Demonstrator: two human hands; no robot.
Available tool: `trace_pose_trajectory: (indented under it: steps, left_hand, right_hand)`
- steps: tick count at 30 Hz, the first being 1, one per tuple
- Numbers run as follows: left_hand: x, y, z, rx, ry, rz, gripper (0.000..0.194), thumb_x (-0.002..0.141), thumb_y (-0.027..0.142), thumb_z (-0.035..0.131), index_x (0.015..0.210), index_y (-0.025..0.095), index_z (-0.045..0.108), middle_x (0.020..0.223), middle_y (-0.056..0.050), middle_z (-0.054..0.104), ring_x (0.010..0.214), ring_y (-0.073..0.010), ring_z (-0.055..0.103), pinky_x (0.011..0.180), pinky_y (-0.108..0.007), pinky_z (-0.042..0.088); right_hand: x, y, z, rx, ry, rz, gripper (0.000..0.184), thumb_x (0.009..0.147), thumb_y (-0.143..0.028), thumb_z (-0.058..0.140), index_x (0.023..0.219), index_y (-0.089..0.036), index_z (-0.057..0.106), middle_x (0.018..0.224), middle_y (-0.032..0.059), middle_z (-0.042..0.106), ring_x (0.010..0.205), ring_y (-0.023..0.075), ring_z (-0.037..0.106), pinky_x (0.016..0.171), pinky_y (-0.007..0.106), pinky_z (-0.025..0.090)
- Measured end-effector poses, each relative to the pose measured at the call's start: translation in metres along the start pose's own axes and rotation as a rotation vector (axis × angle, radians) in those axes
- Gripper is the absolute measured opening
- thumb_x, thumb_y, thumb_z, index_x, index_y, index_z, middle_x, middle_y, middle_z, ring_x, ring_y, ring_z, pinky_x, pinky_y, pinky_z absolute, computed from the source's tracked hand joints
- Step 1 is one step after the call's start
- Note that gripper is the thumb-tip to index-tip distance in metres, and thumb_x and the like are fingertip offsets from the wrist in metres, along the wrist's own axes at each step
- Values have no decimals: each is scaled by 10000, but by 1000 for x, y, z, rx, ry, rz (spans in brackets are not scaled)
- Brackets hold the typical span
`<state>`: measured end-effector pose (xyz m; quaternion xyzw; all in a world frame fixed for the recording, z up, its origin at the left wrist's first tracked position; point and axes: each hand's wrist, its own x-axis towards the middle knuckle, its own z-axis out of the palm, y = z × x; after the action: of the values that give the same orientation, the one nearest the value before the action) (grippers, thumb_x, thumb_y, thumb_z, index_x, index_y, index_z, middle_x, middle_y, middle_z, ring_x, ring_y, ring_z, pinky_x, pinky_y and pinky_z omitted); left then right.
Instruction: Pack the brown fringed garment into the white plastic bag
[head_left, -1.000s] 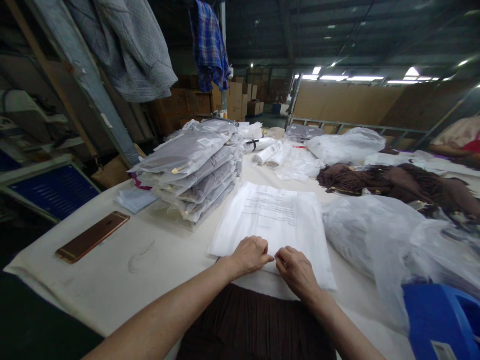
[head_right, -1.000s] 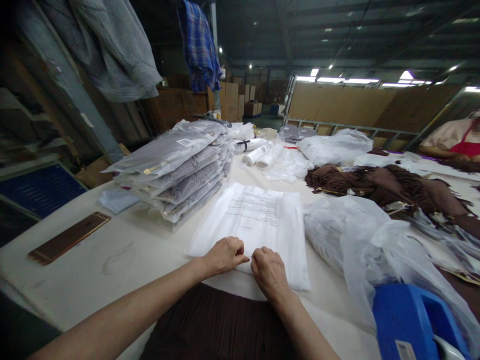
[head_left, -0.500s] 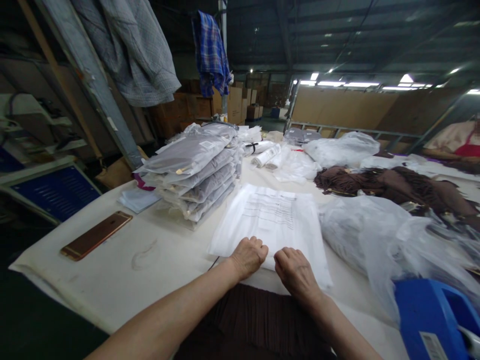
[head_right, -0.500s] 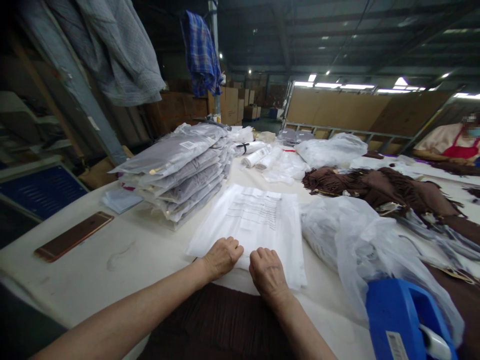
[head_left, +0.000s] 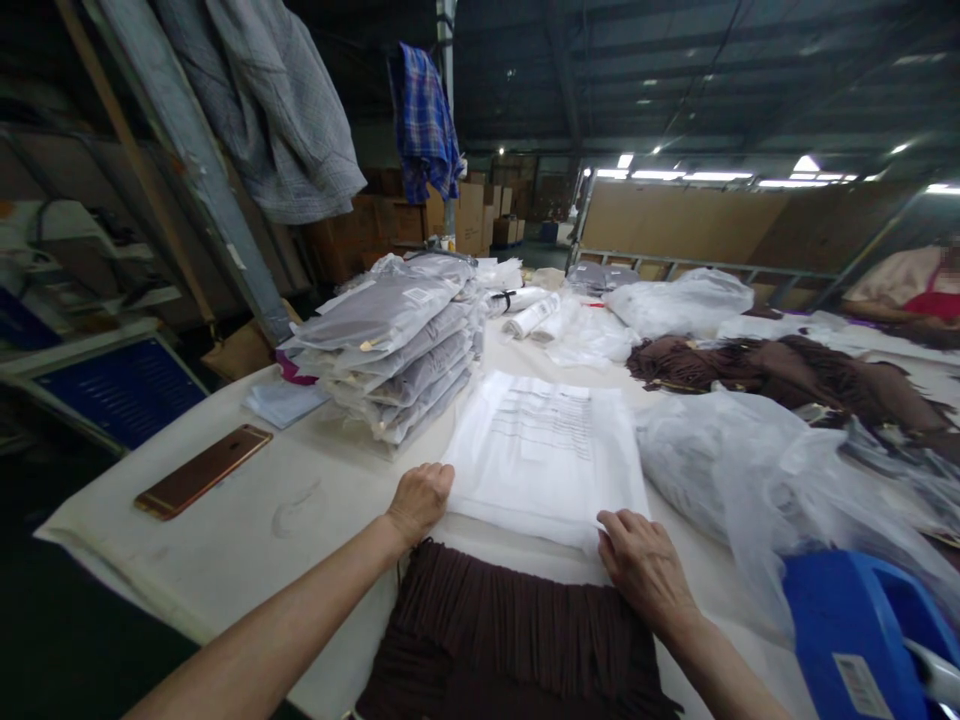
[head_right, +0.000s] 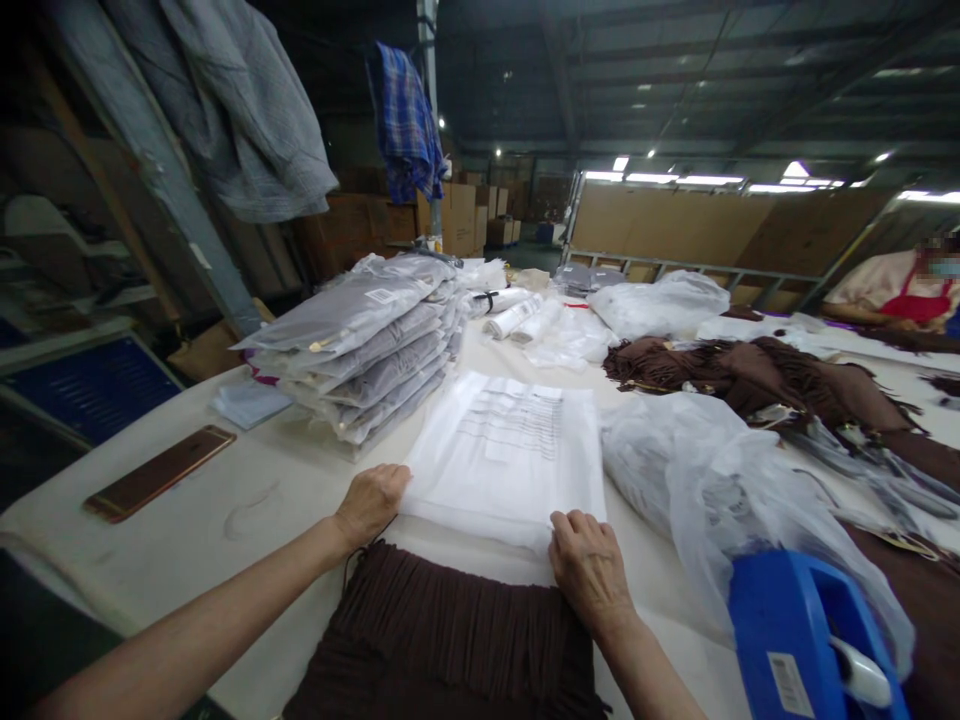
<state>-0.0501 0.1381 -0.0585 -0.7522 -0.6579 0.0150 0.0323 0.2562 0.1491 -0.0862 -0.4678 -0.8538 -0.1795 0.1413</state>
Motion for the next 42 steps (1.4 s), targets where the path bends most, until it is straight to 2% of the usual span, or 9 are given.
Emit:
trace_pose_trajectory:
  steps: [3, 8, 13, 17, 22, 28, 32, 37, 42]
  left_hand:
    - [-4, 0, 4, -22, 26, -43, 247, 874, 106, 322, 862, 133, 567, 834, -101, 638, 826, -223, 595, 710, -305, 428]
    - [-9, -12, 2, -40, 64, -124, 261, 878, 119, 310, 852, 144, 569, 827, -95, 646, 832, -209, 596, 714, -287, 416]
    - [-15, -23, 5, -57, 69, -207, 283, 892, 172, 301, 839, 152, 578, 828, -94, 657, 822, -211, 609, 670, -276, 412]
    - [-17, -21, 7, -70, 61, -240, 285, 893, 196, 304, 833, 163, 580, 808, -84, 662, 803, -204, 617, 651, -264, 408]
    - [-18, -19, 2, -74, 49, -258, 291, 901, 202, 299, 843, 165, 581, 826, -87, 665, 805, -205, 622, 656, -270, 414]
    - [-19, -18, 1, -79, 46, -261, 274, 900, 205, 320, 854, 156, 586, 848, -95, 666, 825, -212, 623, 669, -274, 419]
    - [-17, -12, 1, -76, 48, -237, 274, 906, 236, 332, 850, 155, 588, 841, -98, 666, 825, -209, 618, 682, -277, 424]
    - [-15, 2, -5, -56, 62, -170, 291, 914, 293, 345, 851, 139, 585, 831, -117, 659, 832, -227, 613, 706, -302, 431]
    - [-18, 16, -13, -30, 69, -94, 314, 921, 260, 321, 826, 125, 588, 787, -132, 647, 814, -244, 608, 702, -326, 433]
  right_hand:
    - [0, 2, 2, -35, -50, 44, 146, 766, -97, 495, 836, -188, 586, 778, 45, 600, 717, 199, 541, 664, 310, 297]
    - [-6, 20, 9, -106, -98, 160, 155, 773, -109, 472, 658, -189, 539, 645, 49, 580, 628, 199, 545, 618, 306, 290]
    - [-15, 32, 10, -112, -96, 226, 175, 795, -149, 450, 632, -204, 482, 615, 35, 556, 600, 174, 527, 599, 277, 303]
    - [-14, 25, 5, -102, -48, 308, 171, 805, -155, 412, 647, -215, 437, 650, 30, 532, 641, 169, 518, 579, 265, 297]
    - [-8, 18, 6, -79, 48, 454, 133, 815, -169, 376, 696, -198, 428, 767, 54, 542, 499, 123, 453, 462, 254, 238]
    - [-4, 14, 3, 37, 184, 453, 187, 774, -153, 382, 910, -100, 499, 797, 116, 591, 651, 190, 560, 570, 279, 387]
    - [8, -16, -14, 116, 206, 277, 255, 803, -204, 411, 1008, -119, 536, 1019, 150, 590, 850, 242, 551, 709, 345, 381]
    - [43, -87, -30, 262, 183, 82, 215, 823, -307, 478, 958, -166, 567, 952, 84, 613, 880, 211, 513, 771, 339, 327]
    - [80, -140, -22, 315, 122, 39, 83, 807, -252, 499, 817, -195, 558, 822, 34, 603, 801, 185, 489, 758, 330, 290]
